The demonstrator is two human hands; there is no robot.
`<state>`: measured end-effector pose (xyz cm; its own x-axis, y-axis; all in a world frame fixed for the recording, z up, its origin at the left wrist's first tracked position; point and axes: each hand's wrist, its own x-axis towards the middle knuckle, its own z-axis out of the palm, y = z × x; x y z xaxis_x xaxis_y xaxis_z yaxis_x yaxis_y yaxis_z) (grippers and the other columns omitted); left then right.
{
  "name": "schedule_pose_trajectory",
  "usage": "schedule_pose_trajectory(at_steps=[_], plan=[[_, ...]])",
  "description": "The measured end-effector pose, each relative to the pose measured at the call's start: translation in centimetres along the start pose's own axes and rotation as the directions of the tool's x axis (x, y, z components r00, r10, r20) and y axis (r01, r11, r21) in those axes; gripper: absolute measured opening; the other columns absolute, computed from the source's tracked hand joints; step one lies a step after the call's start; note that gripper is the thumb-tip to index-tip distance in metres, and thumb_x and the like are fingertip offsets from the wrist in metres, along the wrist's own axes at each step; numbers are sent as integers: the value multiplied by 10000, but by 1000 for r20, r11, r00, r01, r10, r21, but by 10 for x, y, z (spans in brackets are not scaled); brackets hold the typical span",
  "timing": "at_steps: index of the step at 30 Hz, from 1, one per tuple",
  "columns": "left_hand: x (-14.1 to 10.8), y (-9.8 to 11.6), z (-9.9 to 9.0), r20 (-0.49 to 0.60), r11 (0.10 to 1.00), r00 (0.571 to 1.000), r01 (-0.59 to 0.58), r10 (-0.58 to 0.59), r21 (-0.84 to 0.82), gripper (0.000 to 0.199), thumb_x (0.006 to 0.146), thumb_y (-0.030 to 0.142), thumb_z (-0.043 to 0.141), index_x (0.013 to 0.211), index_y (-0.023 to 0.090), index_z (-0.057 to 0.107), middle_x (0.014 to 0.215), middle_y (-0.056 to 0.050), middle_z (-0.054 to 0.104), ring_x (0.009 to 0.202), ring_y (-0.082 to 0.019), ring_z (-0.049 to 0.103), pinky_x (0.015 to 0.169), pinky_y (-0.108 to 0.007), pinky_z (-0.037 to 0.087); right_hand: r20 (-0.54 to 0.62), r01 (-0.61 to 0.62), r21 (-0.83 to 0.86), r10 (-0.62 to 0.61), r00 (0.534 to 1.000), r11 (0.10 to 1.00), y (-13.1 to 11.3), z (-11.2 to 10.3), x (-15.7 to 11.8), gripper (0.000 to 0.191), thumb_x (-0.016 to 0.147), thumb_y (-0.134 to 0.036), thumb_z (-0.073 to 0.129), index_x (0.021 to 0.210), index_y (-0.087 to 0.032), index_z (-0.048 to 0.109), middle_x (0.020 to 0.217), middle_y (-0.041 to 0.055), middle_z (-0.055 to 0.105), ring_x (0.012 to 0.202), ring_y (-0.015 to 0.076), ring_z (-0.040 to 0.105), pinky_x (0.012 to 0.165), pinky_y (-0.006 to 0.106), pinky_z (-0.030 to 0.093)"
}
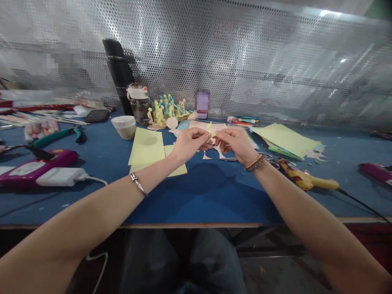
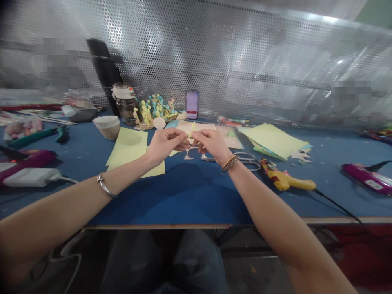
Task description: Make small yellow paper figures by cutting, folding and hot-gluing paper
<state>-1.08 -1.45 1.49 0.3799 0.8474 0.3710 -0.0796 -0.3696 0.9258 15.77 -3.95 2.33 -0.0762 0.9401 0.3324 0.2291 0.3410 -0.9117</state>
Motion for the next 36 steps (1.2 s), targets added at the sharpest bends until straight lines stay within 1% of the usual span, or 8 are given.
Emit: schedule_pose_trajectory(at_steps=[2,5,14,19,24,28,31,36], plan=[[0,0,0,10,1000,1000,-7,7,6,243,770,366,627,818,128,627,767,-74,704,688,-166,696,628,-240,573,5,27,-71,-27,1000,997,2,-1,0,280,759,-410,643,650,-154,612,541,-2,570,430,65,487,398,193,377],[0,0,-1,27,1000,1000,-6,6,12,239,786,365,606,817,129,628,767,-72,705,695,-168,697,626,-243,575,-2,48,-118,-49,999,992,4,-1,1,256,765,-384,637,654,-155,611,474,-19,536,420,67,477,409,193,375],[-1,3,-1,22,999,1000,-1,0,54,255,781,386,607,821,135,627,766,-72,708,675,-164,695,632,-249,578,21,65,-121,-63,998,991,3,-1,0,241,779,-376,618,681,-156,600,475,-25,543,413,64,472,417,196,383],[-1,3,-1,15,998,1000,-14,13,66,249,771,380,619,813,135,626,748,-68,705,660,-159,691,617,-242,575,17,76,-135,-74,997,988,3,0,0,232,779,-374,621,701,-155,607,527,-14,568,424,61,479,413,192,383],[-1,2,-1,25,995,999,-32,29,96,236,780,368,607,808,135,618,706,-54,688,654,-159,690,606,-240,574,-8,80,-60,-80,997,995,4,0,1,235,777,-380,615,707,-156,616,603,0,600,435,61,497,400,192,395],[-2,3,1,40,992,998,-45,41,114,222,791,361,591,811,141,609,695,-50,683,657,-155,688,608,-239,571,-4,46,38,-46,999,998,4,0,1,191,758,-344,632,711,-160,617,646,1,610,437,58,500,392,188,397],[-3,3,1,45,993,998,-52,47,109,224,789,369,591,805,146,604,692,-50,681,653,-159,687,607,-247,571,5,13,62,-14,1000,998,3,1,1,180,756,-337,631,713,-163,618,651,1,610,442,57,505,397,187,399],[-3,4,1,32,992,999,-38,35,122,224,781,379,593,787,155,601,707,-52,685,660,-158,687,623,-251,572,6,-33,82,33,999,996,1,1,1,223,765,-378,618,711,-162,608,667,14,619,443,61,517,388,189,395]])
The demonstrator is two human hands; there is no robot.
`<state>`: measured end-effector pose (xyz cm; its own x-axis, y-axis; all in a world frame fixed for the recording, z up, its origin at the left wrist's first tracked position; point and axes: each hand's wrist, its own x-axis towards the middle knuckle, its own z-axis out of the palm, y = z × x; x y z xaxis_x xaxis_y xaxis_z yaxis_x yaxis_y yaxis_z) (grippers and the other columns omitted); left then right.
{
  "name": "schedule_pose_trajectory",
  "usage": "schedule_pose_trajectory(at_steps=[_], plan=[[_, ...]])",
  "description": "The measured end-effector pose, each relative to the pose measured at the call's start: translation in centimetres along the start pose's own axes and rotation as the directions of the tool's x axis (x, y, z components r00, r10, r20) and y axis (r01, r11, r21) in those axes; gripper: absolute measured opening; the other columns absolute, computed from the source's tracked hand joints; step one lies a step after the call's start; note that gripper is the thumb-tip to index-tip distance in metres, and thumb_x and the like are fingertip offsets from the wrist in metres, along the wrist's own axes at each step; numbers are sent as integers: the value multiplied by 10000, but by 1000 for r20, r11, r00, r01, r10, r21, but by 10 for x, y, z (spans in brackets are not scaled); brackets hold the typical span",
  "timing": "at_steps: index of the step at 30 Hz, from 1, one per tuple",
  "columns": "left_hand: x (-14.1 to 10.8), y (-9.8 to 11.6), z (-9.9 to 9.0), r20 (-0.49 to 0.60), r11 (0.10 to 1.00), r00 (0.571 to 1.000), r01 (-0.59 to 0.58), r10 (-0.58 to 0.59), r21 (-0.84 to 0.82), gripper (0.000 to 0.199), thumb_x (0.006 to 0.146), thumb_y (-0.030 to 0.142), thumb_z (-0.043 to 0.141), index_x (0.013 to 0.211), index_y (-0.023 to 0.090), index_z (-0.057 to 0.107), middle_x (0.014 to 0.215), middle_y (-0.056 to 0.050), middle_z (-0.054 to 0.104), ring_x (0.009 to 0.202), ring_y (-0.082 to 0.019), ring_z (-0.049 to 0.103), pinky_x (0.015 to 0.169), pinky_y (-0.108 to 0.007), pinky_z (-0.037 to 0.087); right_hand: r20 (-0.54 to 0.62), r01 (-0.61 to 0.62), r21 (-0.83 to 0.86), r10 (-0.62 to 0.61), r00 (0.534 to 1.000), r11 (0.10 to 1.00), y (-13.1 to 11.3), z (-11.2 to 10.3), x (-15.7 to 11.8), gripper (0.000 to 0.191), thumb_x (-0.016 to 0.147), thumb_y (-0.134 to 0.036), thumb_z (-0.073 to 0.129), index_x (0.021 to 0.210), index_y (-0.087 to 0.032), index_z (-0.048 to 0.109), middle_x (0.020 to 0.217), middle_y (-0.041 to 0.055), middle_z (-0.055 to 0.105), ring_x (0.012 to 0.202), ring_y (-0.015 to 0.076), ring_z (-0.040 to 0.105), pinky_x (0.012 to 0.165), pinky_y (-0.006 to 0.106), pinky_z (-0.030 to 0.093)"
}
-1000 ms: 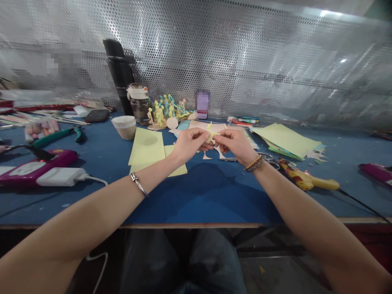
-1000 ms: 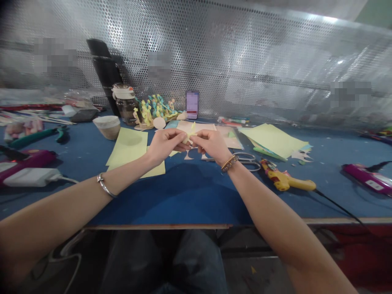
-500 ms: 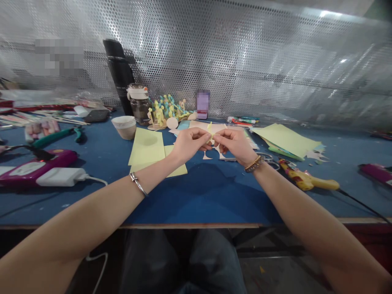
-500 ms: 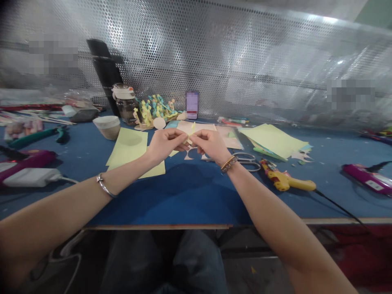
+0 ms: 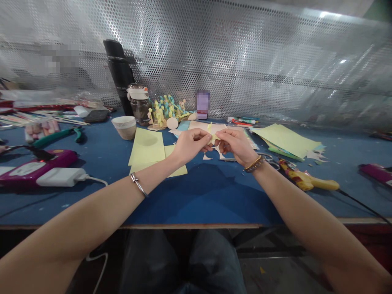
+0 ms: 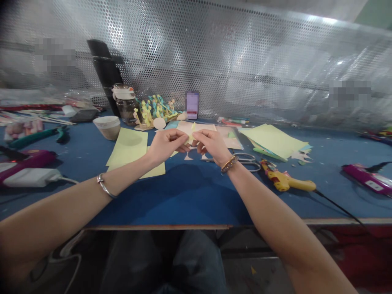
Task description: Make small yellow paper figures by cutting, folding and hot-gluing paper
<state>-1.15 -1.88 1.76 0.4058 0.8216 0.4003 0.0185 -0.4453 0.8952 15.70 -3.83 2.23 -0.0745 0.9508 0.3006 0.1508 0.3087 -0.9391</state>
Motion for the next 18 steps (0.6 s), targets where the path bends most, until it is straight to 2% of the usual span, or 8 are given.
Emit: schedule_pose_trajectory(at_steps=[10,15,18], plan=[[-1,1,1,45,1000,999,10,-10,-16,225,763,366,624,794,143,620,675,-43,678,663,-157,683,633,-258,570,-11,17,-32,-17,1000,999,2,0,1,213,758,-360,635,700,-156,609,627,6,607,436,61,509,386,186,397],[3,-4,-1,-11,996,999,45,-46,-76,235,745,368,647,798,141,623,721,-61,696,646,-140,675,626,-244,562,10,-47,68,47,999,997,-1,-2,1,290,795,-450,590,770,-162,611,651,8,608,435,64,512,376,191,377],[5,-5,-3,-58,992,995,71,-77,-108,227,743,367,650,792,147,622,759,-64,701,658,-129,674,641,-231,560,34,-56,90,53,998,994,0,-4,1,280,782,-434,611,721,-161,592,702,11,608,451,55,510,381,186,367]])
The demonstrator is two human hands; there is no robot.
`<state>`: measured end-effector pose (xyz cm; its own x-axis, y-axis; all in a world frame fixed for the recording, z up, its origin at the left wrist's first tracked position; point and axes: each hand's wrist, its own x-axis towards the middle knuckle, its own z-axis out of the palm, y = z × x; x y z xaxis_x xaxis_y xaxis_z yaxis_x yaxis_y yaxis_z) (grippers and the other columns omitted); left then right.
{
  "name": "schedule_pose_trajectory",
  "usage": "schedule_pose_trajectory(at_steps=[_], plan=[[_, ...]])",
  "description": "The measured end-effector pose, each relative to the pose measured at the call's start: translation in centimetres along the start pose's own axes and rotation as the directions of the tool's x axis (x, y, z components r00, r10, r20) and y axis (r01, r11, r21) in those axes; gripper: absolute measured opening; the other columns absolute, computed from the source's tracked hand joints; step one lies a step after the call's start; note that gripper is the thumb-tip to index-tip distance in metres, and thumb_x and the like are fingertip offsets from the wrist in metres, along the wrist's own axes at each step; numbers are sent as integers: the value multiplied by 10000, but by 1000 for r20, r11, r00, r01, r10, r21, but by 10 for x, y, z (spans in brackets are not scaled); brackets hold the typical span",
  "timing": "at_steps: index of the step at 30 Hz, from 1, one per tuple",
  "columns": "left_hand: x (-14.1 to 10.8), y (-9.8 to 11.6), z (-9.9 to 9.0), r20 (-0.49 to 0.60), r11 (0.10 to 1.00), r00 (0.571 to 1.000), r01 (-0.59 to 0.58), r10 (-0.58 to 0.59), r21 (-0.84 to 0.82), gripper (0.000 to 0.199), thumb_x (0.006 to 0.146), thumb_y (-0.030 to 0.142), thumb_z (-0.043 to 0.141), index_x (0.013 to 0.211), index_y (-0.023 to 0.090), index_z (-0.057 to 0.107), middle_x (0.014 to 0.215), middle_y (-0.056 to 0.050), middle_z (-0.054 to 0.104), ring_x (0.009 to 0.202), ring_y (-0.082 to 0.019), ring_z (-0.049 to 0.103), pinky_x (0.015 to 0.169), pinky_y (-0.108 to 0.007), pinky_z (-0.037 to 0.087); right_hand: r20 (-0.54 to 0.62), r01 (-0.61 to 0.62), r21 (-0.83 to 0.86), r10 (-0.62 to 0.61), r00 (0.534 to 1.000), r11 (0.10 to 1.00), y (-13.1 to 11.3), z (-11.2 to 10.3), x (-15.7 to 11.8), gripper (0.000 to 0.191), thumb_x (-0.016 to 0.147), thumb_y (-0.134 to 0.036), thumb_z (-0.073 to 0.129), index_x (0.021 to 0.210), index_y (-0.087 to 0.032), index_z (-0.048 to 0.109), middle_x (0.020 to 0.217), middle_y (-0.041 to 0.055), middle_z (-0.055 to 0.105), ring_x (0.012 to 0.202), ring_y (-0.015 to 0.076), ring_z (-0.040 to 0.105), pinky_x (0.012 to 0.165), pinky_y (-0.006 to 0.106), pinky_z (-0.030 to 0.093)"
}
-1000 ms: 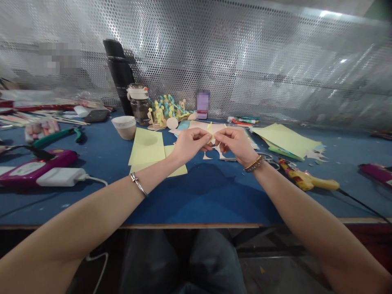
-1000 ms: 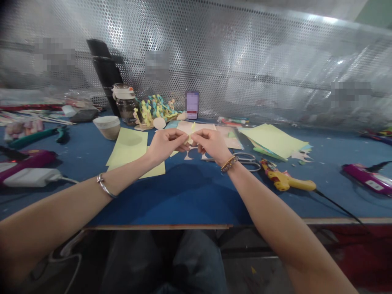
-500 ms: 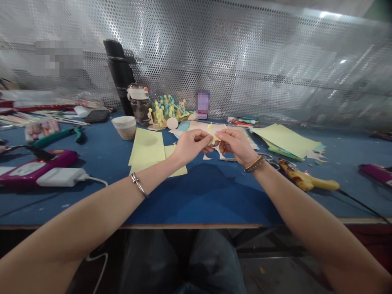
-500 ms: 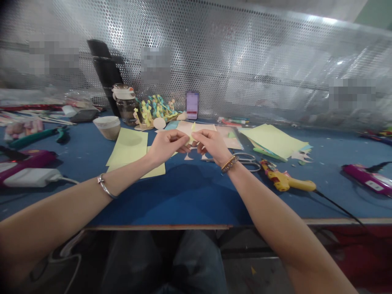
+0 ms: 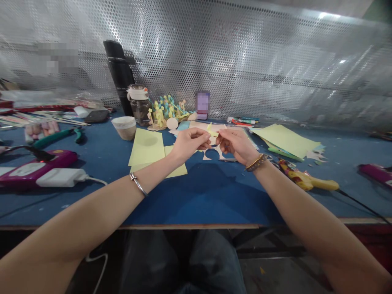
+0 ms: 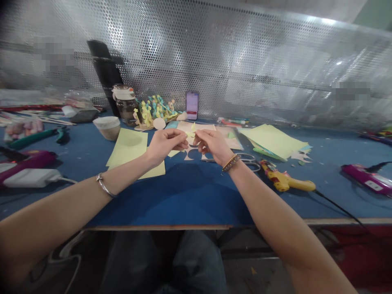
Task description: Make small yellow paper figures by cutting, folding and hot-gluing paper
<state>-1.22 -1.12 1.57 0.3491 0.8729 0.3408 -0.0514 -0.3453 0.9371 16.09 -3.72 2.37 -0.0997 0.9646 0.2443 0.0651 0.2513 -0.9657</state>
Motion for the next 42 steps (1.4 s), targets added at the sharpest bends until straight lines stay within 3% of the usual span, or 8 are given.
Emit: schedule_pose_trajectory(at_steps=[7,32,42], plan=[[0,0,1,-12,1000,1000,-1,1,-2,228,745,363,649,794,142,623,759,-63,699,657,-126,673,642,-234,560,35,21,-33,-20,999,999,3,0,0,233,745,-398,660,771,-170,617,731,-3,600,473,42,489,410,180,374],[-2,1,2,23,1000,1000,-15,15,-1,249,744,374,657,815,138,624,765,-72,705,670,-144,684,665,-257,570,-59,177,-231,-195,979,957,2,2,-1,217,761,-372,639,729,-157,629,581,-6,578,435,66,487,406,206,403],[-2,1,3,35,1000,999,4,-4,-16,242,776,375,620,821,137,628,804,-75,711,690,-147,690,645,-234,561,-64,169,-276,-193,979,946,1,2,-1,201,752,-357,645,733,-158,623,521,-19,555,427,68,482,400,196,384]])
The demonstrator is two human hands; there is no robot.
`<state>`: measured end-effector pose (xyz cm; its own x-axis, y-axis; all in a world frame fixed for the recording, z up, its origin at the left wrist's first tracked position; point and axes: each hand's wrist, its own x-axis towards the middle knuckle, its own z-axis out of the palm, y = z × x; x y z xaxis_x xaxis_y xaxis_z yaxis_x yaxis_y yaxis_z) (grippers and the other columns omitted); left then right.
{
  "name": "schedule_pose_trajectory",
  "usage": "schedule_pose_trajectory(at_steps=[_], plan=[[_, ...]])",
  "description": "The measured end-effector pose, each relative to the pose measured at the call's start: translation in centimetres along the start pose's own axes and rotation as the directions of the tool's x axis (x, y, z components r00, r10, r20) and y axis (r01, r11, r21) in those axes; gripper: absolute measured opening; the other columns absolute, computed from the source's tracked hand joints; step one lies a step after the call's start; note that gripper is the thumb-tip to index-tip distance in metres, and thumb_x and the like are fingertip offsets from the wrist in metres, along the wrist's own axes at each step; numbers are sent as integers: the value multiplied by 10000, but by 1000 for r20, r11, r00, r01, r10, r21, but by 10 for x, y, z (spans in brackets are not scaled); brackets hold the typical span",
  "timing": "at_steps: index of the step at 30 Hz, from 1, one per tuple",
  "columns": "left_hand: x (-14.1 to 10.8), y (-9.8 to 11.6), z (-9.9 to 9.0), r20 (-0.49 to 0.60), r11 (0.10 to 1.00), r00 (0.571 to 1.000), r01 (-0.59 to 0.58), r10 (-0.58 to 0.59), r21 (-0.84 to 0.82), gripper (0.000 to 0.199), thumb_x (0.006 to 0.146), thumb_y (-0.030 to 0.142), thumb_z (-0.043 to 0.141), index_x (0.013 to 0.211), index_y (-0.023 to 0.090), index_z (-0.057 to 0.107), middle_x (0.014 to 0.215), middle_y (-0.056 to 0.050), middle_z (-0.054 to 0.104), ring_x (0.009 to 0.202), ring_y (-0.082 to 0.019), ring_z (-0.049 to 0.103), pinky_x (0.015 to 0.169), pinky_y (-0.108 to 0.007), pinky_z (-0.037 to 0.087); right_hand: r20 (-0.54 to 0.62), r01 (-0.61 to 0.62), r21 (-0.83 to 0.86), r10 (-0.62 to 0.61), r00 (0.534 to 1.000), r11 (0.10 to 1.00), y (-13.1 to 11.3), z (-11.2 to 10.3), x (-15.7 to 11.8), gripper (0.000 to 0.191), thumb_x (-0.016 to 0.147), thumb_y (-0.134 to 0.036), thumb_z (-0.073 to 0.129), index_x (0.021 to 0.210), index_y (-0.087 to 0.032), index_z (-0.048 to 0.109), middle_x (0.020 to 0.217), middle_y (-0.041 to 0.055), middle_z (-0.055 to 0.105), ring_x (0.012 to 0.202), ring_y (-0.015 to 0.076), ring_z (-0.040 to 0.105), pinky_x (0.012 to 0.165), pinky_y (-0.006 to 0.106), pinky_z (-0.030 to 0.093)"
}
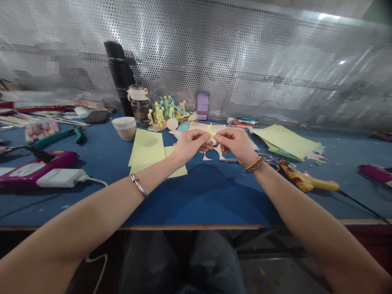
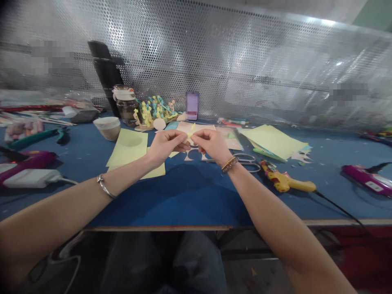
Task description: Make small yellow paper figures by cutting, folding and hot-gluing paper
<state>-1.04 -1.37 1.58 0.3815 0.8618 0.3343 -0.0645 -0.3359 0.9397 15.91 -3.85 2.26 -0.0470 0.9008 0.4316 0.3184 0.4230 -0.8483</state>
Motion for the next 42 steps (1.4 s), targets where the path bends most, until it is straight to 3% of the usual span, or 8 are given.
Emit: schedule_pose_trajectory(at_steps=[11,17,30,38,42], plan=[[-1,2,0,32,997,999,36,-34,-74,219,782,344,616,836,133,627,834,-80,715,735,-157,696,654,-223,559,-5,-18,48,18,1000,999,1,1,0,214,742,-358,653,719,-150,606,564,-13,569,426,63,485,394,196,396],[-1,1,0,-8,999,1000,9,-9,-48,223,738,347,662,806,138,625,734,-53,699,651,-140,685,611,-221,563,10,5,23,-5,1000,1000,2,2,0,200,757,-351,637,728,-154,617,539,-17,568,418,65,486,393,192,393],[-1,2,-1,-30,999,998,-46,47,23,243,740,363,651,811,132,631,734,-59,705,630,-131,678,597,-216,560,16,11,12,-11,1000,1000,1,2,0,225,753,-377,644,737,-153,629,513,-25,552,419,66,486,394,189,389],[-3,2,0,-10,997,998,-62,63,46,259,747,382,640,811,131,626,723,-68,699,644,-150,681,613,-248,570,53,-75,139,69,996,987,-6,2,-2,387,796,-545,545,775,-164,609,699,23,609,458,72,526,379,199,394],[-5,2,1,11,992,996,-92,91,88,262,750,390,635,804,133,624,721,-59,696,651,-148,680,623,-251,570,62,-24,31,22,998,999,-6,1,-2,265,743,-423,654,759,-163,611,673,10,602,467,74,520,396,199,405]])
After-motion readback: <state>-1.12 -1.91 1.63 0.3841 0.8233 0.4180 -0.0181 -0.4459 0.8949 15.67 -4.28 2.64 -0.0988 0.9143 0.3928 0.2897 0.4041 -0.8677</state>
